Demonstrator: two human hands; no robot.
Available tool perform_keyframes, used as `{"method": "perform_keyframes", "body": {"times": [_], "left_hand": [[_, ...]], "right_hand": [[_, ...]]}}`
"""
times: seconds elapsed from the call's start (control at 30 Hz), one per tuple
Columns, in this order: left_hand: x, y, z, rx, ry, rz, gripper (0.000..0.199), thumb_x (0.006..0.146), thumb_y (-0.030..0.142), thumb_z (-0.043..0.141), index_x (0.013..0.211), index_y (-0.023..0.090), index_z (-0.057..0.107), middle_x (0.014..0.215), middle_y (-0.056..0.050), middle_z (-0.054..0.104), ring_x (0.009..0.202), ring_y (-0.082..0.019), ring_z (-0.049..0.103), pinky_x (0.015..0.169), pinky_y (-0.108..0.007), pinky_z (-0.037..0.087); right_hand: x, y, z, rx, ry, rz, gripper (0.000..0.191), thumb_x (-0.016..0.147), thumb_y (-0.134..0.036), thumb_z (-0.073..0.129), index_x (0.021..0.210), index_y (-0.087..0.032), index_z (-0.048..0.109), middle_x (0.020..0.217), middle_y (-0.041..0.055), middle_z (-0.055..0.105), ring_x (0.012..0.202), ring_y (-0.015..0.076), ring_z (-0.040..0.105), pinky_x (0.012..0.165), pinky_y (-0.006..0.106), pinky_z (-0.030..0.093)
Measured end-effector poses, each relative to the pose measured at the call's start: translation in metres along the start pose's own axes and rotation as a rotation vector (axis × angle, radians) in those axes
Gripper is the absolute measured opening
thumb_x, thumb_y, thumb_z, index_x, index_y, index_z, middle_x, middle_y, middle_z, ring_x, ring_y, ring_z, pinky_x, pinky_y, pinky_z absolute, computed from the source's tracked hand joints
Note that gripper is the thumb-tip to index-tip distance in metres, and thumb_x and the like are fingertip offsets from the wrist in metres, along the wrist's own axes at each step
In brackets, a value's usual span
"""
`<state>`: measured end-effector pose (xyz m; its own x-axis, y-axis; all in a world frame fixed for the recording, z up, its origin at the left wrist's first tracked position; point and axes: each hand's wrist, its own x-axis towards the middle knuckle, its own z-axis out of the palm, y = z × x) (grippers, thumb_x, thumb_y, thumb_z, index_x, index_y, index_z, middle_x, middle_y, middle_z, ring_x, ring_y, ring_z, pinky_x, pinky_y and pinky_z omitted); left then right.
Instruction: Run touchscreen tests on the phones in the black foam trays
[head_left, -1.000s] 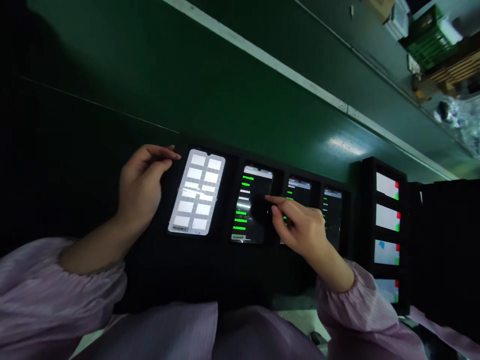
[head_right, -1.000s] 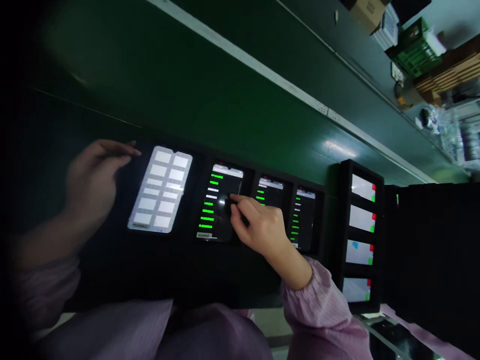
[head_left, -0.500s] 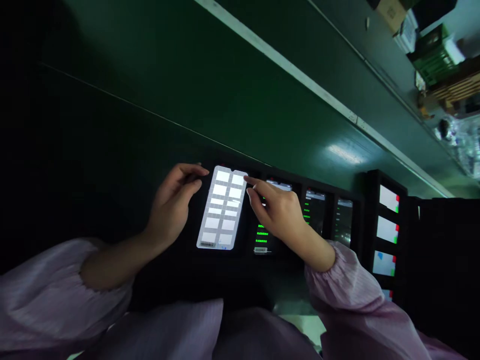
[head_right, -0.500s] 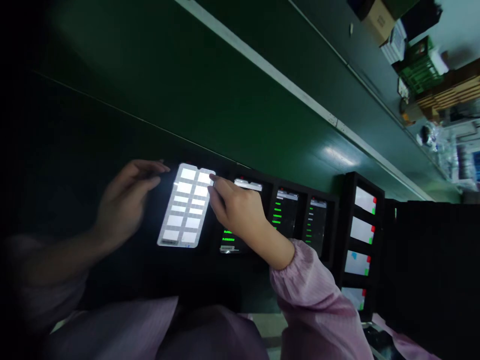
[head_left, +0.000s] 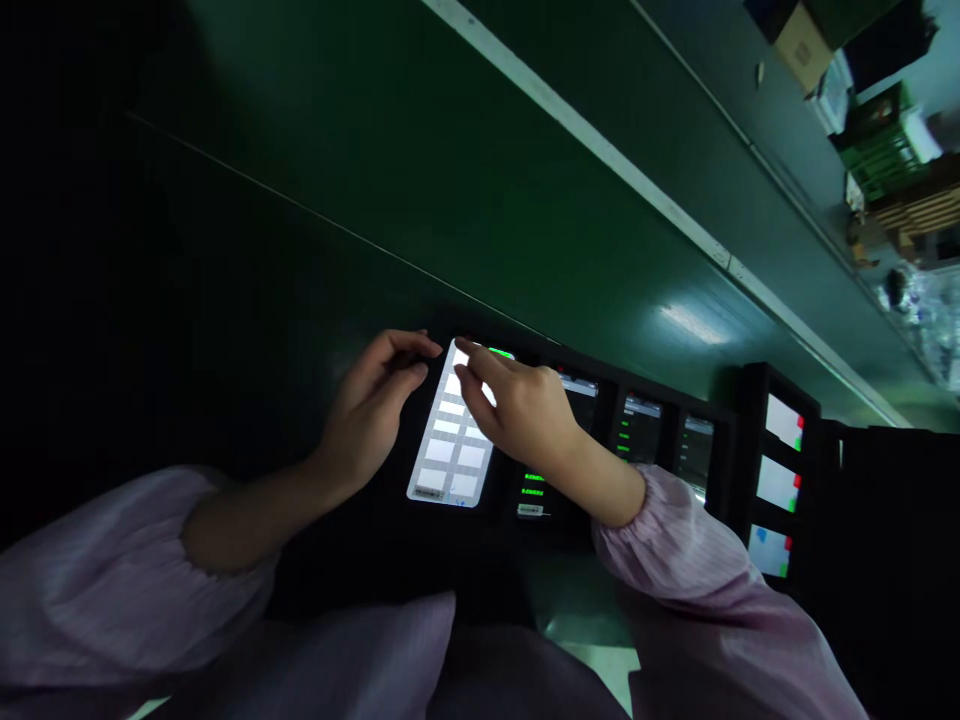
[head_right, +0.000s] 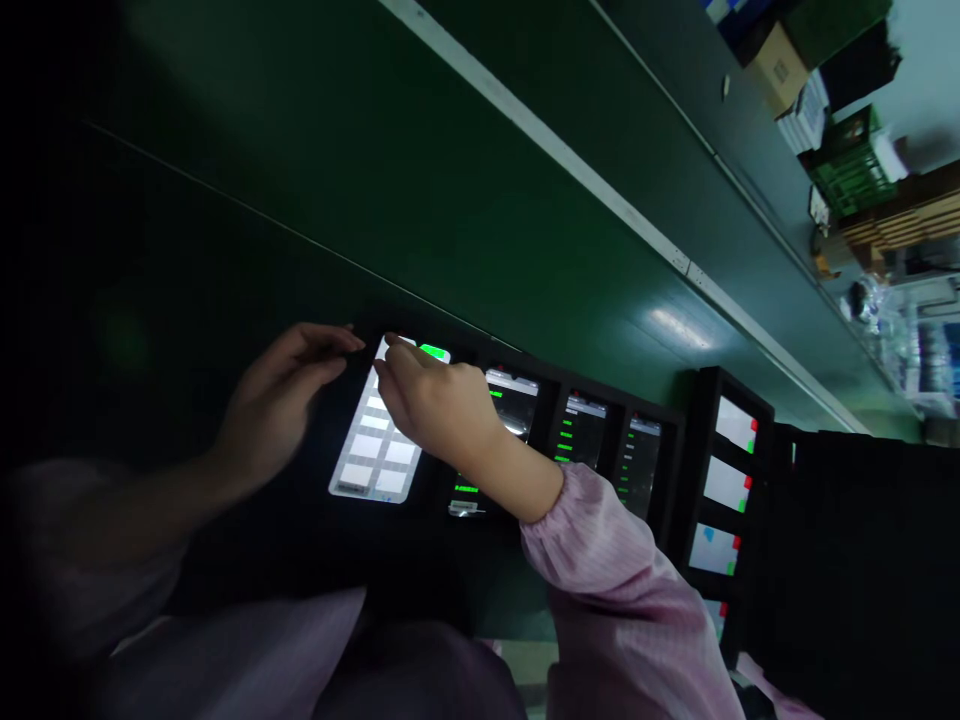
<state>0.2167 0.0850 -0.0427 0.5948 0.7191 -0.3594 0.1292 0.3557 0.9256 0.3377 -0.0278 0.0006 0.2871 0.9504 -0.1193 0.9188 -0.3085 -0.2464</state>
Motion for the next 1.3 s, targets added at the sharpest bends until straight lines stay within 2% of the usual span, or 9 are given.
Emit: {"method": "perform_keyframes", "body": {"times": [0.2,0.3,0.6,0.8,1.0,1.17,1.3], "left_hand": [[0.0,-0.001,-0.001,-0.051,-0.009,-0.033,0.011,0.07,0.027,0.064,0.079,0.029,0.069,0.097,-0.001,0.071,0.124,-0.023,0.06,0.106,-0.035,0.053],[0.0,-0.002,-0.001,-0.07,-0.007,-0.044,0.011,0.07,0.027,0.064,0.079,0.028,0.069,0.098,-0.001,0.071,0.124,-0.023,0.06,0.107,-0.035,0.053],[0.001,-0.001,0.0,-0.015,0.003,-0.02,0.009,0.071,0.028,0.062,0.078,0.026,0.068,0.096,-0.002,0.07,0.121,-0.022,0.061,0.109,-0.035,0.05],[0.001,-0.003,-0.001,-0.006,-0.011,0.009,0.009,0.073,0.026,0.062,0.078,0.026,0.069,0.096,-0.002,0.071,0.126,-0.022,0.059,0.11,-0.035,0.05],[0.001,-0.004,-0.001,-0.024,-0.022,0.017,0.008,0.075,0.025,0.061,0.078,0.027,0.068,0.096,-0.002,0.071,0.125,-0.023,0.06,0.112,-0.038,0.048],[0.002,-0.004,-0.001,-0.036,-0.027,0.025,0.008,0.073,0.025,0.062,0.075,0.028,0.069,0.093,-0.001,0.071,0.122,-0.022,0.062,0.114,-0.038,0.046],[0.002,-0.005,-0.003,-0.025,-0.048,0.038,0.01,0.076,0.024,0.061,0.076,0.03,0.068,0.094,0.0,0.071,0.124,-0.021,0.061,0.115,-0.035,0.045]], "right_hand": [[-0.007,-0.003,0.004,-0.049,-0.019,-0.084,0.037,0.11,-0.031,0.037,0.113,-0.016,0.071,0.133,0.0114,0.073,0.077,0.0127,0.074,0.056,0.025,0.043],[-0.016,-0.007,0.008,-0.08,-0.004,-0.132,0.035,0.109,-0.03,0.039,0.105,-0.017,0.071,0.132,0.0111,0.074,0.066,0.0103,0.07,0.05,0.026,0.039],[-0.057,-0.03,0.014,-0.028,0.069,-0.303,0.032,0.107,-0.024,0.041,0.088,-0.018,0.066,0.133,0.0073,0.074,0.047,0.0066,0.058,0.039,0.026,0.035],[-0.075,-0.044,0.019,0.049,0.052,-0.365,0.036,0.109,-0.024,0.037,0.089,-0.017,0.066,0.124,0.0078,0.078,0.051,0.0074,0.06,0.038,0.025,0.037],[-0.084,-0.052,0.025,0.086,0.029,-0.415,0.033,0.107,-0.021,0.039,0.087,-0.018,0.065,0.122,0.0078,0.078,0.047,0.0061,0.056,0.035,0.025,0.035],[-0.09,-0.054,0.027,0.072,0.037,-0.376,0.032,0.107,-0.021,0.04,0.086,-0.019,0.063,0.124,0.0054,0.078,0.043,0.0053,0.053,0.034,0.025,0.037],[-0.096,-0.05,0.022,0.073,-0.009,-0.348,0.031,0.107,-0.021,0.041,0.087,-0.019,0.064,0.127,0.0048,0.077,0.045,0.0053,0.055,0.036,0.026,0.038]]}}
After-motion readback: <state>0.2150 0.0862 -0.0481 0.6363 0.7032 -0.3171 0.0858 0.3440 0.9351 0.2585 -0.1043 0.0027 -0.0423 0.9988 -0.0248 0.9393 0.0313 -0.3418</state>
